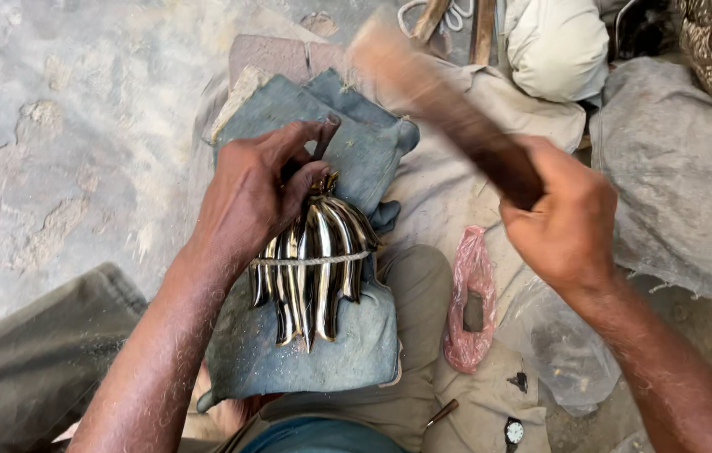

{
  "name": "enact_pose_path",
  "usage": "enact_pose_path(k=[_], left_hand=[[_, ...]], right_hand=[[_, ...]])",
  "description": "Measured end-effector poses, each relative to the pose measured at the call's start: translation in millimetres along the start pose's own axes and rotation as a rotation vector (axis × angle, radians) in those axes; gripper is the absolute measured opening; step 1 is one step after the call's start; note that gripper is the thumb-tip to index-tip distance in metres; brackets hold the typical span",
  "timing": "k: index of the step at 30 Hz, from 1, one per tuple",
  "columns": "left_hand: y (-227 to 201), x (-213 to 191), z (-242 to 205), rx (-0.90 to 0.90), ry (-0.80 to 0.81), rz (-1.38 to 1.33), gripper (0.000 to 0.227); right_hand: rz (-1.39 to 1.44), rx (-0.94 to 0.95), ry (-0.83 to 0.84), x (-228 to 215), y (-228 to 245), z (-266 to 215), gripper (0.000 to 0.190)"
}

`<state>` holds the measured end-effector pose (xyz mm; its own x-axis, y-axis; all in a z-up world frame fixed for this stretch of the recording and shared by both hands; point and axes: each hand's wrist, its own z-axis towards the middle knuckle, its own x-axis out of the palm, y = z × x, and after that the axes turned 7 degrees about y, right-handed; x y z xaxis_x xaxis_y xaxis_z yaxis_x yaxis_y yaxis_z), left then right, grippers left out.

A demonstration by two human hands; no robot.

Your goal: The person secures a decorative metal object with a rope and uses a hammer and punch to shape its top and sides. The person repeatedly repositions the object and strikes it to refine its form.

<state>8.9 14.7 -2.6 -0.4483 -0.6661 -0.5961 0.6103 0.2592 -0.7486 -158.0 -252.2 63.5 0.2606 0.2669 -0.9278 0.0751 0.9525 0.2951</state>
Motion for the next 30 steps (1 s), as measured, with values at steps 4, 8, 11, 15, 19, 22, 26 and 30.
enact_pose_path(k=[4,8,11,15,19,22,26,30], left_hand=[[3,6,-11,0.013,-0.046,0.050,0.026],[1,0,-1,0.082,-0.065,0.021,0.031],[9,-9,-1,0.030,-0.084,-0.059,0.030],[12,-18,10,0.101,0.025,0.004,0.030],[11,-19,19,0.049,0.152,0.032,0.029],[11,-20,18,0.022,0.182,0.021,0.029],[7,-23,18,0.177,0.131,0.009,0.034],[6,-23,14,0.154,0.127,0.012,0.034]], right_hand=[[0.601,-0.058,-0.144,0,5,8,0.030],[-0.425,0.161,0.346,-11,-10,14,0.031],[0.016,0.153,0.137,5,-15,9,0.042],[0.609,0.200,0.019,18,-21,-4,0.040],[0.589,0.131,-0.032,16,-17,-5,0.037],[0.540,0.110,-0.063,13,-8,-4,0.035],[0.629,0.076,-0.186,11,7,0,0.042],[0.103,0.126,-0.002,2,10,7,0.039]])
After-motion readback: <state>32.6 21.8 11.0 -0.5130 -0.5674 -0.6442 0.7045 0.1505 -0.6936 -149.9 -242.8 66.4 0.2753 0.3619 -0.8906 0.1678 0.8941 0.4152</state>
